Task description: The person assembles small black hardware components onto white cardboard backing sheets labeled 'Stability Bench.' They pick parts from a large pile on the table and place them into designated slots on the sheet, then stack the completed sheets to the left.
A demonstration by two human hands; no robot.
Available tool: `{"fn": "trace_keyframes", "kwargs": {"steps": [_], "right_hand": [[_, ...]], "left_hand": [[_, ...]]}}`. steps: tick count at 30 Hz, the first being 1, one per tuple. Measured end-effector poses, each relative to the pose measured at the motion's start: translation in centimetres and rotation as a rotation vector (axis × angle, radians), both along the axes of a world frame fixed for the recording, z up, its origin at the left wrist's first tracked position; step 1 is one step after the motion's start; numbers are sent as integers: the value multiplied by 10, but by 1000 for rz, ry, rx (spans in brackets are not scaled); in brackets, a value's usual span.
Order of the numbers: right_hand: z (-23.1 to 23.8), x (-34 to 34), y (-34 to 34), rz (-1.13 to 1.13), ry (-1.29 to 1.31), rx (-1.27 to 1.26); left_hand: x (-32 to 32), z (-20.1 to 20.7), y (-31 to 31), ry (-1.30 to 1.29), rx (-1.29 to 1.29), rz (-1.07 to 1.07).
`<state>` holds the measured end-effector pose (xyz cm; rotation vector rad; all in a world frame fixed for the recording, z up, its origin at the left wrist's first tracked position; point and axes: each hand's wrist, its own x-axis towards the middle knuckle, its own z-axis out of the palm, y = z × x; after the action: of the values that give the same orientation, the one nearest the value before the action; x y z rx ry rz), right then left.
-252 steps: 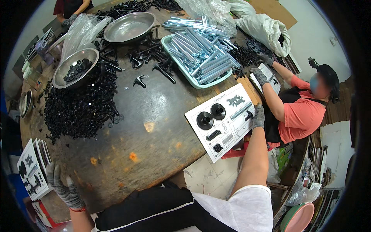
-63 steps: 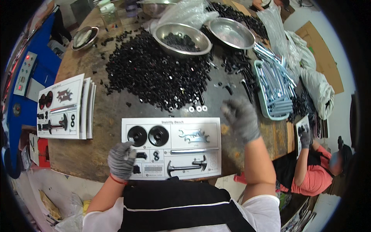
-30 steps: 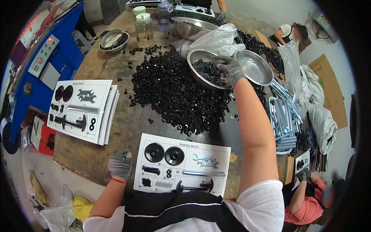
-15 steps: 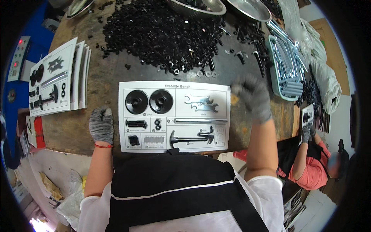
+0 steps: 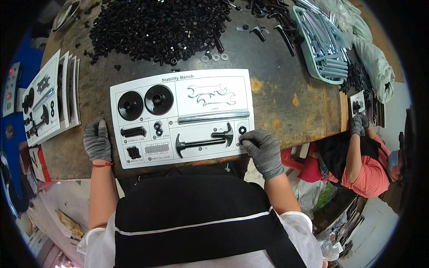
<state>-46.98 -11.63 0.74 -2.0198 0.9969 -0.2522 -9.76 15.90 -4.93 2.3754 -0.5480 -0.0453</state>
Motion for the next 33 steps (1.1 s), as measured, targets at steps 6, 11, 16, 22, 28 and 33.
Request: {"fn": "trace_keyframes", "kwargs": {"steps": [6,11,16,22,28,33], "right_hand": [[-6,5,4,-139,6,-16],[-3,4,2,-247,-55,74],[19,36,-19,-148,-202,-8],[36,161,-33,251,10,-261],[27,273,-41,409,445,-274],[23,278,-43,387,537,-344]], "left_hand": [[-3,3,-2,-23,-12,-5],[-3,25,-14,-69,38,-79],[18,61,-69,97,-95,-310],[33,75,-177,43,351,-680],[17,70,-216,-123,576,-782],[27,68,-215,-24,608,-850]]}}
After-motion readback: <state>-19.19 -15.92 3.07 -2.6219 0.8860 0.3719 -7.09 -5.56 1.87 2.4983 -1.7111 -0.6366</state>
